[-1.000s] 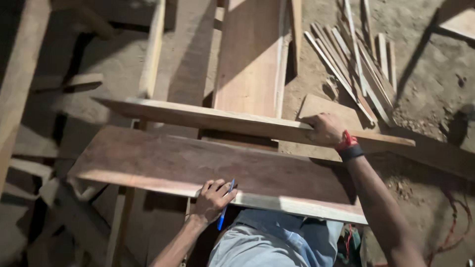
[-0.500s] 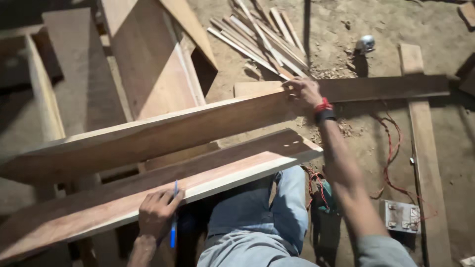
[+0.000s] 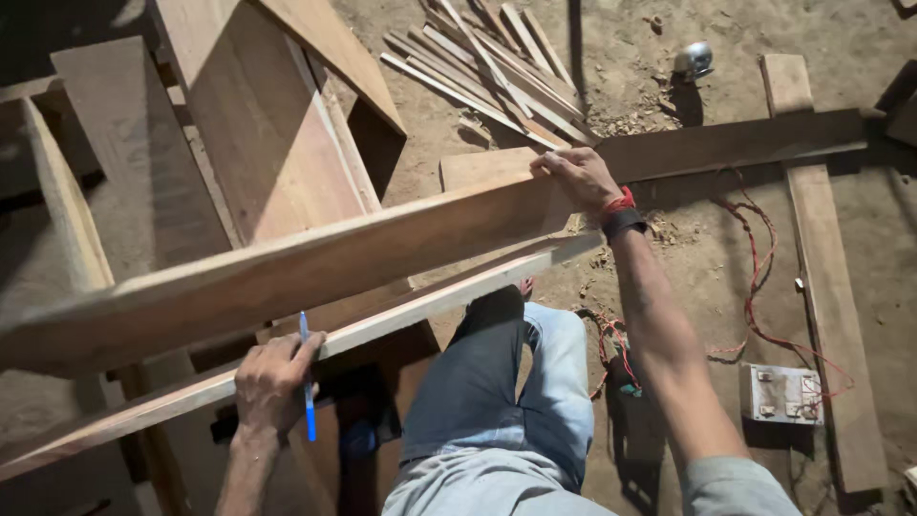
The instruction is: The person measures and marks a wooden plank using a tape measure, a square, and a pen. They draw straight lines along the plank's edges and then use a long wooden strip as a guide to draw additional lines across the plank's surface.
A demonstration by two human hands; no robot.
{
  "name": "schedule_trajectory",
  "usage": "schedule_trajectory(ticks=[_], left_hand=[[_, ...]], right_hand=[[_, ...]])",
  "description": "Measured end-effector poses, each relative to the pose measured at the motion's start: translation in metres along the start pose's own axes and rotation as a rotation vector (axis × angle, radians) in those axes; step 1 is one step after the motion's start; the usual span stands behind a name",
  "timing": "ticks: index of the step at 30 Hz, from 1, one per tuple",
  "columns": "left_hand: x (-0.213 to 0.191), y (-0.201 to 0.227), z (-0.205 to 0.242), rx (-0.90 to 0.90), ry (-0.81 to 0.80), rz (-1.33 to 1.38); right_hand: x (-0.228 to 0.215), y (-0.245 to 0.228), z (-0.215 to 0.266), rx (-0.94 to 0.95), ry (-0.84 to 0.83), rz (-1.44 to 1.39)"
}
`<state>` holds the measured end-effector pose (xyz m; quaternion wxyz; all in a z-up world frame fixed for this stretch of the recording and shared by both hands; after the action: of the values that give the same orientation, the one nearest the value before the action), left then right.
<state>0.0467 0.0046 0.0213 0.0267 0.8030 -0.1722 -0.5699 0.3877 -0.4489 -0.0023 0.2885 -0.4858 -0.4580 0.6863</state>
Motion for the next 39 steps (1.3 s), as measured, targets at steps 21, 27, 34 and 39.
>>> schedule_trajectory(ticks=[21,27,34,39], left_hand=[[0.026,0.033,-0.032,-0.077,0.231,-0.11],[0.021,0.037,-0.032,-0.093,0.241,-0.069],[0.032,0.031,-0.038,-0.128,0.203,-0.072],[0.037,0.025,-0.046,-0.099,0.169,-0.028]], right_hand=[[-0.001,0.033,0.068,-0.369,0.746,-0.363],[0.012,0.096,0.063,-0.133,0.765,-0.742],[0.01,0.11,0.061,0.034,0.697,-0.789],[0.006,0.092,0.064,-0.139,0.601,-0.684]])
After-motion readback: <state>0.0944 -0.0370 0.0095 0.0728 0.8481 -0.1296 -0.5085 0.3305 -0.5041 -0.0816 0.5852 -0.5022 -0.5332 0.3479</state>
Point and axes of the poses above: each hand's wrist, its own z-axis away from the middle knuckle, its own x-axis out of the palm, y = z × x, the point moved 3 cm from there along -z, towards the middle knuckle, and after that the axes turned 1 degree about -z, right-handed, at the moved point
